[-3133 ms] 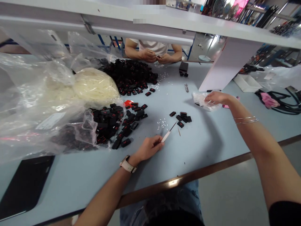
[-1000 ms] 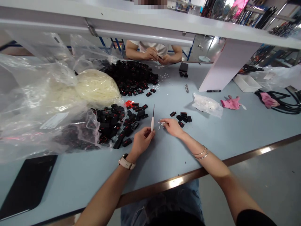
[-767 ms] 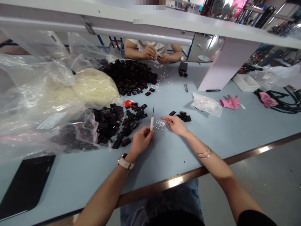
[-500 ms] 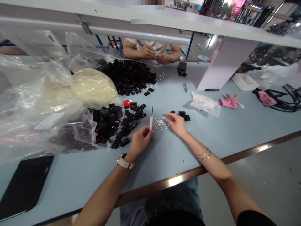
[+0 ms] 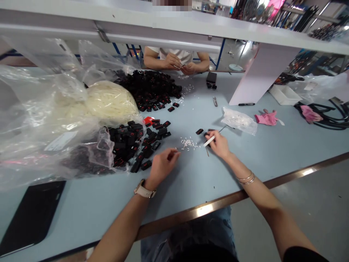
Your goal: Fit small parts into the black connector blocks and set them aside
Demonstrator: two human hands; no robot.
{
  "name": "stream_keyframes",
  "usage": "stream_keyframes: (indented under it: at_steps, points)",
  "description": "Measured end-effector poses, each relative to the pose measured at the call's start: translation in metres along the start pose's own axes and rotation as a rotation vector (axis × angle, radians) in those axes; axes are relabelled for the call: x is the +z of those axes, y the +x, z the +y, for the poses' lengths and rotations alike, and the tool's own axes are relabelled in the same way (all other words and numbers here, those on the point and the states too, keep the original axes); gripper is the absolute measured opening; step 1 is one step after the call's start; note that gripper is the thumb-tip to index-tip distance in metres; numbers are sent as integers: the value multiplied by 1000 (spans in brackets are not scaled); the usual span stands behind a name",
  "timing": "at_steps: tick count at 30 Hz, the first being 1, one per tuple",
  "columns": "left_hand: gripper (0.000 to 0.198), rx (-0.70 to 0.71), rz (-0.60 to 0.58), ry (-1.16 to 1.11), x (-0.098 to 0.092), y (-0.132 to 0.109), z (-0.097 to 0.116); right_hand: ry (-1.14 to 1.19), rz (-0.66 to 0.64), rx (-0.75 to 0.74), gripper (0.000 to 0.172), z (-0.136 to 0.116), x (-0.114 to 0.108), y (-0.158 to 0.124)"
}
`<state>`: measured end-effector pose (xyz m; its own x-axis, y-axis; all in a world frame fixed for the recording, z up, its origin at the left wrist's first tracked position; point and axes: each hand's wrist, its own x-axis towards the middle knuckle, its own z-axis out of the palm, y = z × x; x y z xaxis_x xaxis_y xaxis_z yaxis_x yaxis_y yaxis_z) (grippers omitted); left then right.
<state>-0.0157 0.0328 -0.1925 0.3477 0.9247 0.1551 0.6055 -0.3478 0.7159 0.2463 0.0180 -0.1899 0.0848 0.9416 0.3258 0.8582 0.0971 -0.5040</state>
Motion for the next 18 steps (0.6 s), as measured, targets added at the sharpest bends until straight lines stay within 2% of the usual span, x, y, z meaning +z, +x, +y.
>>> stream_keyframes:
  at_steps: [2,4,7,10,12,14,18]
  points:
    - [25,-34,171,183,-6,6,-8,-90,75,53,22,28,-15,8]
    - [25,-19,259,361,-13,10,-13,-211,88,61,22,56,-30,20]
    - [31,-44,230,584,-20,13,-13,-305,208,22,21,95,-53,42]
    - [34,-138,189,709,-23,13,-11,-330,304,37,17,118,-67,63]
    - [34,-180,161,747,-24,12,-10,-304,361,79,14,119,-69,70]
    - [32,-203,142,759,-24,13,-10,-234,399,85,14,108,-66,69]
    - [29,-196,165,738,-22,13,-14,8,415,5,18,62,-47,49]
